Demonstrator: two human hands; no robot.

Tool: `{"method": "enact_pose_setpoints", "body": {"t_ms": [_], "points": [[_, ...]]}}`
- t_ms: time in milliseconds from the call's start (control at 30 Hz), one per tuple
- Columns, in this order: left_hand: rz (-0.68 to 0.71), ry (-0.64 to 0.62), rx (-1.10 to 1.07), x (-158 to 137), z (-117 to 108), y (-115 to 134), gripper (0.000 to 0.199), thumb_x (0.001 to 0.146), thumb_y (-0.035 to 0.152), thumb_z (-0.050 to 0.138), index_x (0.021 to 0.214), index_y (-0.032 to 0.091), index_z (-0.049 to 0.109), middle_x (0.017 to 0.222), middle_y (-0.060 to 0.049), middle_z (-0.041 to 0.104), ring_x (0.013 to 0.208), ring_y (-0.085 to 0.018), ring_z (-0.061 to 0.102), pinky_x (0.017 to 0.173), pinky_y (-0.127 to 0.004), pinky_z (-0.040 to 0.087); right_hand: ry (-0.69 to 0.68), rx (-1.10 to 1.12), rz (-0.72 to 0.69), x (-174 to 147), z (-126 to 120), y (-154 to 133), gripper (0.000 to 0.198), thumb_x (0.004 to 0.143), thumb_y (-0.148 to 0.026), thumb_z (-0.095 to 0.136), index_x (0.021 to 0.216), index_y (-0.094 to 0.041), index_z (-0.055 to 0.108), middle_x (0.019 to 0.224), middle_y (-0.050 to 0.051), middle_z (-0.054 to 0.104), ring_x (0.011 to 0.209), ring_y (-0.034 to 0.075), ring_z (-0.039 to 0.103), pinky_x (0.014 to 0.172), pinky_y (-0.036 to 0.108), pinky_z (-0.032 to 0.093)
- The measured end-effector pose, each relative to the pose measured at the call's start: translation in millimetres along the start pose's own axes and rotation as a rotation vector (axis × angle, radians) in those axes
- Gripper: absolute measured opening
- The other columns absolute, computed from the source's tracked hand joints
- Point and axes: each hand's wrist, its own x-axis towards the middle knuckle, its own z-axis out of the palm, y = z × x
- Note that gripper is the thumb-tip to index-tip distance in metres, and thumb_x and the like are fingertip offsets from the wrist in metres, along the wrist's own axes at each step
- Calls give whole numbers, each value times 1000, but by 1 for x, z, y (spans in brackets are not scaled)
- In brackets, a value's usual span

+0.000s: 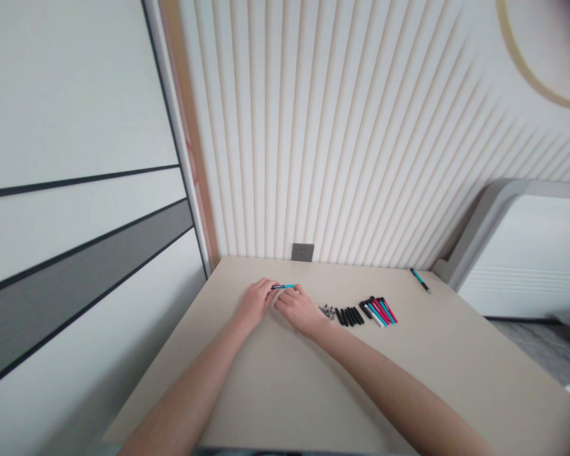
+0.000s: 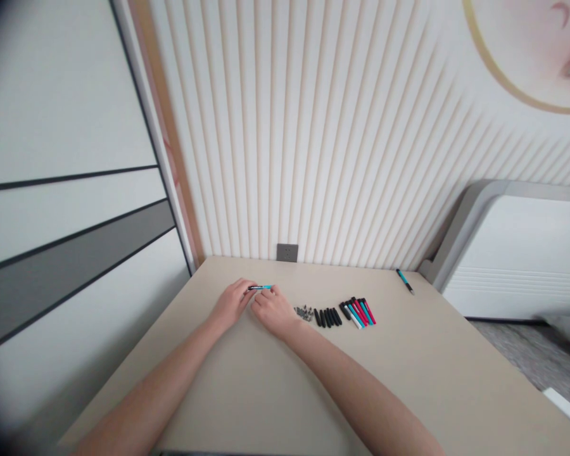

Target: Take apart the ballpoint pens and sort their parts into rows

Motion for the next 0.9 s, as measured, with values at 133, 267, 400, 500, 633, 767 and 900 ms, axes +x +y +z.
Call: {"method": "enact_pose_setpoints", "body": {"t_ms": [133, 267, 400, 500, 633, 767, 900], "points": [[17, -24, 5, 0, 1, 4, 14, 95, 24, 47, 100, 20, 60, 96, -3, 62, 87, -17, 60, 80, -30, 47, 44, 39, -34, -26, -15, 2, 22, 98, -16, 38, 100, -18, 60, 97, 8, 64, 95, 21, 51, 90, 38, 32], [38, -56, 10, -1, 2, 12, 16, 95, 26, 48, 102, 21, 61, 98, -3, 64, 91, -18, 60, 82, -31, 46, 105, 189, -3, -67, -18, 5, 26, 101, -21, 35, 104, -20, 60, 102, 7, 64, 93, 18, 54, 86, 35, 33], [120, -121, -15, -2, 4, 19, 17, 96, 28, 47, 105, 22, 61, 100, -3, 65, 94, -18, 60, 84, -31, 46, 231, 521, 231, -102, -6, 9, 26, 99, -29, 40, 92, -18, 62, 86, 6, 65, 82, 17, 56, 79, 32, 39], [204, -189, -18, -2, 4, 22, 18, 97, 29, 48, 106, 21, 60, 101, -4, 65, 94, -17, 60, 83, -31, 45, 358, 814, 561, -114, 2, 14, 29, 96, -39, 44, 90, -18, 63, 82, 5, 65, 72, 16, 56, 66, 27, 42], [266, -215, -14, -2, 5, 24, 17, 97, 28, 48, 107, 20, 59, 102, -4, 65, 94, -17, 60, 82, -30, 44, 469, 1014, 788, -112, 9, 21, 33, 89, -48, 53, 87, -17, 63, 74, 4, 64, 65, 16, 54, 59, 26, 41], [306, -183, -34, -2, 5, 25, 17, 96, 29, 49, 106, 20, 59, 101, -5, 66, 94, -17, 60, 81, -30, 44, 468, 1084, 761, -106, 13, 19, 30, 86, -45, 57, 98, -17, 62, 84, 5, 67, 71, 16, 57, 64, 28, 46], [328, -169, -46, -2, 4, 27, 18, 97, 29, 47, 106, 19, 59, 101, -5, 66, 93, -17, 60, 81, -30, 44, 457, 1033, 718, -106, 11, 15, 29, 87, -40, 56, 106, -19, 61, 88, 5, 69, 74, 17, 58, 70, 30, 47]]}}
